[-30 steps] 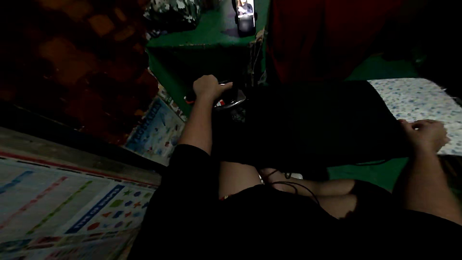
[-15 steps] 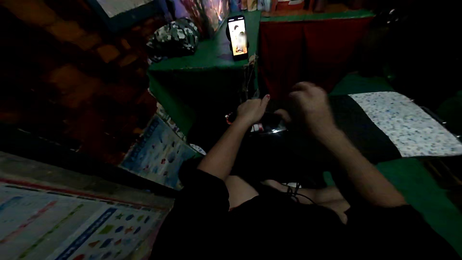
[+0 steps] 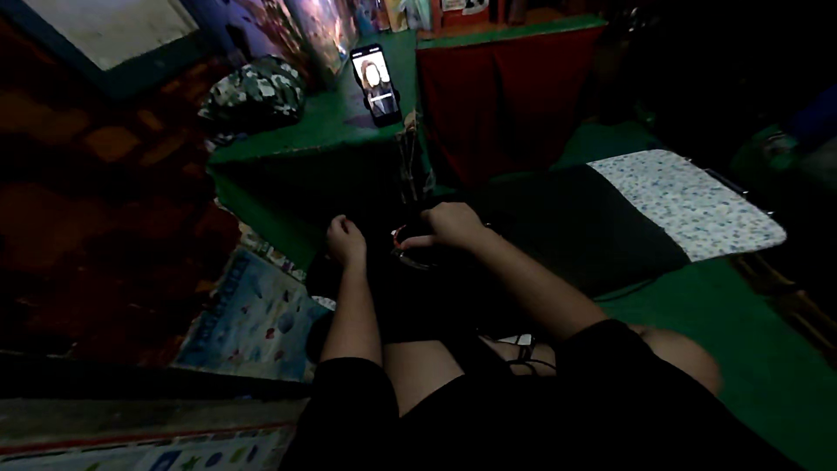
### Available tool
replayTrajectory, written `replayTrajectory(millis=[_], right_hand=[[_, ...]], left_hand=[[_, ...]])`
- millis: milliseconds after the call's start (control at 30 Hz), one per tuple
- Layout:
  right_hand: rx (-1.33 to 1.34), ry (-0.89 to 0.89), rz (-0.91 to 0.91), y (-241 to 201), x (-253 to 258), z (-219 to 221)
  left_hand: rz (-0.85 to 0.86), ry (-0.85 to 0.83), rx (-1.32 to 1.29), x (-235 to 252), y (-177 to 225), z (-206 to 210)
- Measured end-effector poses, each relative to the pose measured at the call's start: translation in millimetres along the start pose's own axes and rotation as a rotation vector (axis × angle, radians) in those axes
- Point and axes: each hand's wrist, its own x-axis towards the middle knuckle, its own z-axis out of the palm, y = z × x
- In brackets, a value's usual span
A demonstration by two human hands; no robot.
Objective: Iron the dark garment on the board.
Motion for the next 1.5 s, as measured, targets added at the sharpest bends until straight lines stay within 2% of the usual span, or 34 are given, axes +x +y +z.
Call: replayTrajectory(millis=[67, 200, 400, 567, 700, 833, 967, 1100, 1267, 1333, 1400, 1500], right_hand=[[0.007, 0.018, 0.071, 9.9, 2.5, -6.4], [-0.005, 0.098, 0.314, 60.2, 10.6, -27.2], [-0.01, 0.275, 0.648, 173.5, 10.0, -58.3], [0.009, 0.348, 0.832, 216.6, 7.9, -73.7], [0.017, 0.297, 0.797, 226.9, 8.2, -78.8], [0.081, 0.221, 0.528, 245.4, -2.4, -71.6], [0.132, 0.152, 0.278, 239.3, -17.1, -60.9], [0.165, 0.151, 0.369, 221.8, -7.8, -59.0], [0.083, 0.221, 0.624, 175.3, 25.5, -64.3], [0.047, 0.245, 0.67, 163.9, 41.8, -62.4], [0.011, 0.23, 0.602, 165.4, 55.0, -61.5], [0.024, 0.168, 0.363, 185.9, 72.8, -62.1]], left_hand=[[0.018, -0.058, 0.191, -2.3, -18.2, 15.8], [0.051, -0.187, 0.4, -2.5, -19.7, 24.1], [0.023, -0.232, 0.448, -1.3, -15.2, 26.8], [0.038, -0.228, 0.433, -0.5, -12.7, 30.6], [0.034, -0.207, 0.417, 1.3, -14.1, 34.1], [0.026, -0.214, 0.42, -3.7, -10.2, 30.3], [0.026, -0.222, 0.425, -4.5, -10.9, 31.8], [0.029, -0.229, 0.434, -1.5, -10.8, 32.2], [0.035, -0.258, 0.438, 3.7, -8.2, 33.7], [0.026, -0.267, 0.441, 4.1, -6.2, 33.1], [0.028, -0.266, 0.443, 4.4, -6.1, 33.9], [0.036, -0.264, 0.449, 6.3, -6.2, 34.2]])
